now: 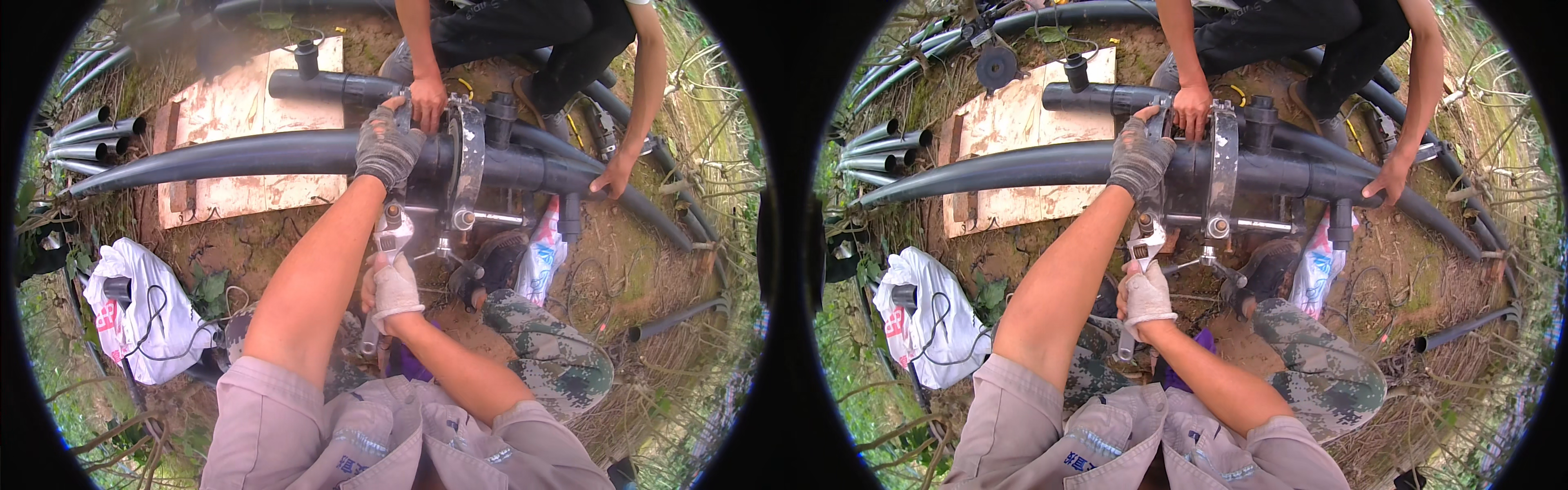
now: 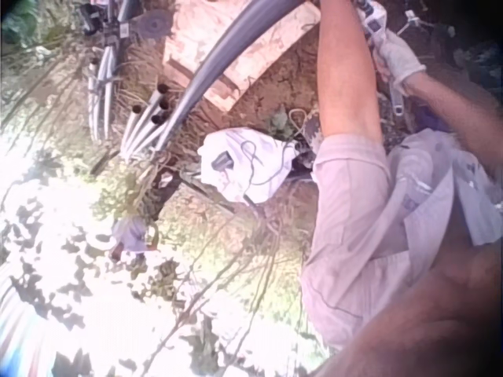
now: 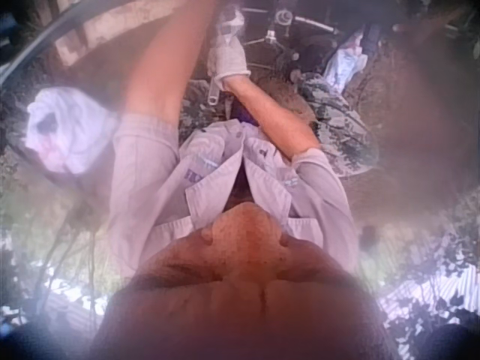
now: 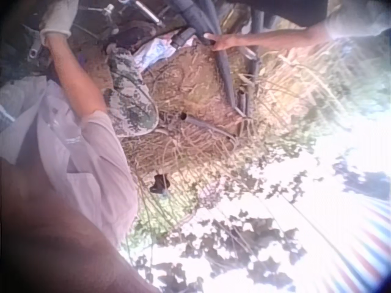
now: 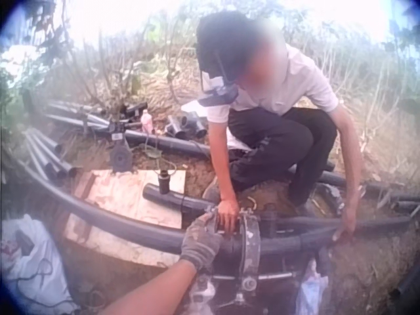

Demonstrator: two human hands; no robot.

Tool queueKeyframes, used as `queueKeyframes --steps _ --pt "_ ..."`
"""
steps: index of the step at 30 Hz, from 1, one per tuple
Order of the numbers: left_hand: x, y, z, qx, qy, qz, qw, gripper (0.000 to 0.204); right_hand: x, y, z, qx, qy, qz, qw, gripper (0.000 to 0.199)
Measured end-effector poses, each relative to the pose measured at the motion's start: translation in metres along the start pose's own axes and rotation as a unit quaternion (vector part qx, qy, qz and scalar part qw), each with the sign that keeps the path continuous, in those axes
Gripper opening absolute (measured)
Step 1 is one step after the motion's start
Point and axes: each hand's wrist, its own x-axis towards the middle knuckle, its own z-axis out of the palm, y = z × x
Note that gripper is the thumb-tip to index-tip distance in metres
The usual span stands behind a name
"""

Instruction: The person kneels on the ground and uses a wrench to tighten bolts on a metal pipe coupling. A coworker assists by holding the pipes steady and later places a motor-like device onto the assembly. The person continues to tighten the bolts while the coworker adjusts the device.

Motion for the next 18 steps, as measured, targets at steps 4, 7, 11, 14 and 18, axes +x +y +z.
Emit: queueKeyframes --steps 4,7,11,14,18 --pt "-0.001 0.005 0.0 -0.01 -0.008 0.0 1.0 0.06 0.014 0.025 0.035 0.101 0.046 -0.072 0.991 0.019" --pt "0.0 0.004 -0.003 -0.009 -0.016 -0.02 1.0 0.061 0.012 0.015 0.03 0.052 0.065 -0.013 0.996 0.017" --pt "0.001 0.01 -0.003 -0.007 -0.019 -0.015 1.0 0.061 -0.002 -0.054 -0.022 -0.135 -0.032 0.13 0.982 0.02" --pt "0.0 0.005 0.001 -0.004 -0.009 0.002 1.0 0.061 0.017 -0.143 -0.054 -0.353 -0.141 0.242 0.893 0.022" --pt "-0.001 0.008 -0.003 -0.011 -0.021 -0.012 1.0 0.061 0.011 -0.144 -0.059 -0.354 -0.138 0.212 0.9 0.023"
